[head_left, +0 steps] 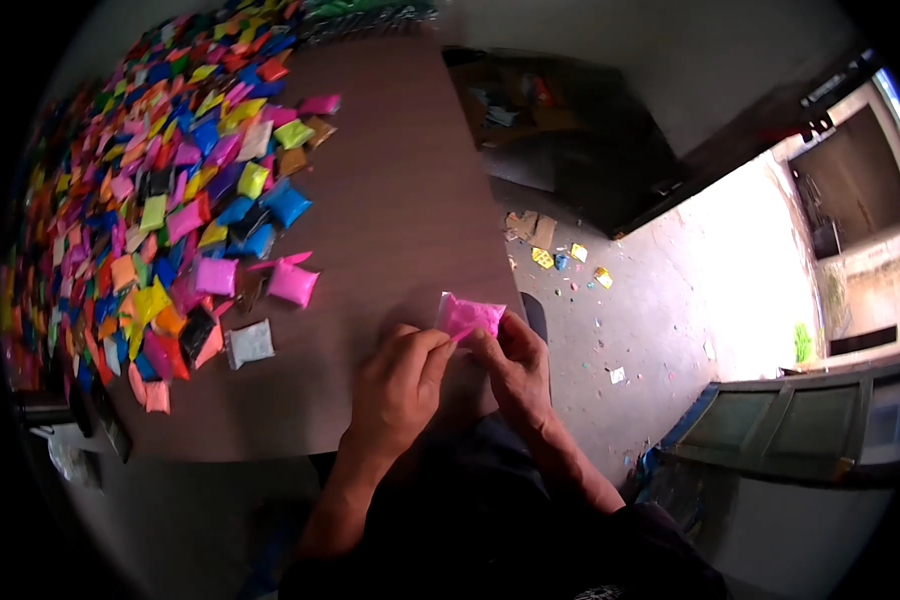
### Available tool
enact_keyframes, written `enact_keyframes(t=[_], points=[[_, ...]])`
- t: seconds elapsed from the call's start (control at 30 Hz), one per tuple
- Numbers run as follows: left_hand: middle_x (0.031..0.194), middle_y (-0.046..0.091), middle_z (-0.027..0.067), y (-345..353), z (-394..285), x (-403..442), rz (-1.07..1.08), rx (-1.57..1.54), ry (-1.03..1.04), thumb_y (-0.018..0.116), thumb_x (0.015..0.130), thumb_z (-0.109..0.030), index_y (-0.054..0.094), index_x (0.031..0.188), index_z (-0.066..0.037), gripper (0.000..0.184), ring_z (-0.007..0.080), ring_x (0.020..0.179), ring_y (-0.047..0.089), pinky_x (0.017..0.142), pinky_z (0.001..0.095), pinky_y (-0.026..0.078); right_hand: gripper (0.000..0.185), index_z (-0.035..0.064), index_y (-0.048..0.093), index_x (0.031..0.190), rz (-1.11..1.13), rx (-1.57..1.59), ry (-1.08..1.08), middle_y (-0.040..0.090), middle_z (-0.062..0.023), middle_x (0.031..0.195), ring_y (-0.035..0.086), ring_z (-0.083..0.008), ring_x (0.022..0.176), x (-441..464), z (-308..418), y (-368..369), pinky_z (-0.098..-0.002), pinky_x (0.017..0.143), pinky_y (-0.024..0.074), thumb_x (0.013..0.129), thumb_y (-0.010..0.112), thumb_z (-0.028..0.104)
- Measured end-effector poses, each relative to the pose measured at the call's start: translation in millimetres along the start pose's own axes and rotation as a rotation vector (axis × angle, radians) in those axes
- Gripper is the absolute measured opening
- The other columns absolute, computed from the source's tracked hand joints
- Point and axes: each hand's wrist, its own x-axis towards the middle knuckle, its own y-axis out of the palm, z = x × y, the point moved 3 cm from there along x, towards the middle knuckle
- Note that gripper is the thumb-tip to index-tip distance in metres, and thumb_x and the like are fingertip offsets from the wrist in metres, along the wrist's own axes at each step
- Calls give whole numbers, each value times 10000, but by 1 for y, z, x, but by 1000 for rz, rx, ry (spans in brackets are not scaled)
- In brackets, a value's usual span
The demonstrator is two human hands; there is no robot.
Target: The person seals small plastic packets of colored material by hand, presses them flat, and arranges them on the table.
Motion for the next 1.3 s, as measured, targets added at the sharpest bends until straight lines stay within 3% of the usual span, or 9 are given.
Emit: enact_keyframes(t=[0.27, 0.43, 0.63, 0.73, 0.93, 1.07, 1.13, 1.2, 1.3], points=[[821, 605, 110, 70, -16, 50, 221, 135, 323, 676, 926, -62, 590, 888, -63, 93, 320, 679, 668, 570, 418, 545, 273, -44, 627, 1223, -191, 129, -56, 711, -81, 1048, 686, -137, 909, -17, 18, -47, -278, 745, 583, 1014, 656, 129], [837, 640, 133, 96, -14, 83, 141, 117, 229, 711, 900, -24, 623, 898, -29, 87, 352, 708, 655, 608, 411, 520, 319, -34, 602, 1280, -295, -31, -193, 710, -74, 1055, 677, -129, 890, -27, 22, -80, -264, 730, 563, 1007, 654, 121], [797, 660, 126, 81, -24, 50, 179, -12, -42, 716, 915, -36, 653, 910, -3, 71, 290, 710, 667, 635, 378, 519, 299, -26, 607, 1264, -298, 203, -85, 704, -60, 1047, 663, -109, 865, -17, 13, -93, -251, 716, 553, 1007, 658, 117], [832, 662, 121, 85, -39, 37, 180, -10, 104, 725, 904, -53, 657, 903, -46, 68, 328, 720, 665, 625, 420, 531, 307, -27, 597, 1275, -226, 239, -56, 703, -66, 1061, 676, -118, 886, -13, 4, -84, -249, 721, 557, 1006, 656, 110], [844, 663, 133, 68, -7, 48, 113, 153, 48, 669, 935, -52, 619, 904, -50, 59, 367, 736, 669, 621, 435, 533, 320, -27, 577, 1296, -114, 292, -69, 701, -78, 1102, 709, -164, 952, -14, 9, -68, -263, 752, 571, 1006, 644, 88], [847, 658, 123, 38, 24, 24, 65, 248, 3, 696, 917, -71, 627, 904, -62, 71, 355, 731, 666, 608, 426, 531, 309, -6, 588, 1289, -105, 196, -78, 699, -78, 1100, 703, -164, 965, -4, 11, -47, -270, 767, 566, 991, 644, 57], [829, 647, 105, 26, 28, 5, 83, 381, 29, 716, 901, -68, 632, 893, -67, 85, 329, 726, 664, 608, 420, 536, 288, -9, 605, 1254, -154, -82, -263, 691, -67, 1116, 687, -142, 991, 7, 11, -36, -266, 787, 559, 972, 654, 23], [846, 635, 86, 11, 40, -12, 90, 437, 21, 736, 867, -56, 645, 898, -66, 98, 301, 752, 660, 617, 417, 539, 307, 3, 621, 1226, -141, -254, -356, 689, -106, 1185, 697, -196, 1021, 19, 9, -24, -291, 828, 561, 925, 665, -38], [893, 631, 77, -11, 57, -29, 80, 485, 98, 755, 827, -42, 665, 918, -58, 128, 291, 789, 648, 618, 412, 535, 417, 49, 639, 1228, -85, -698, -665, 637, -190, 1312, 668, -382, 1115, 26, 19, 0, -392, 888, 570, 831, 681, -73]])
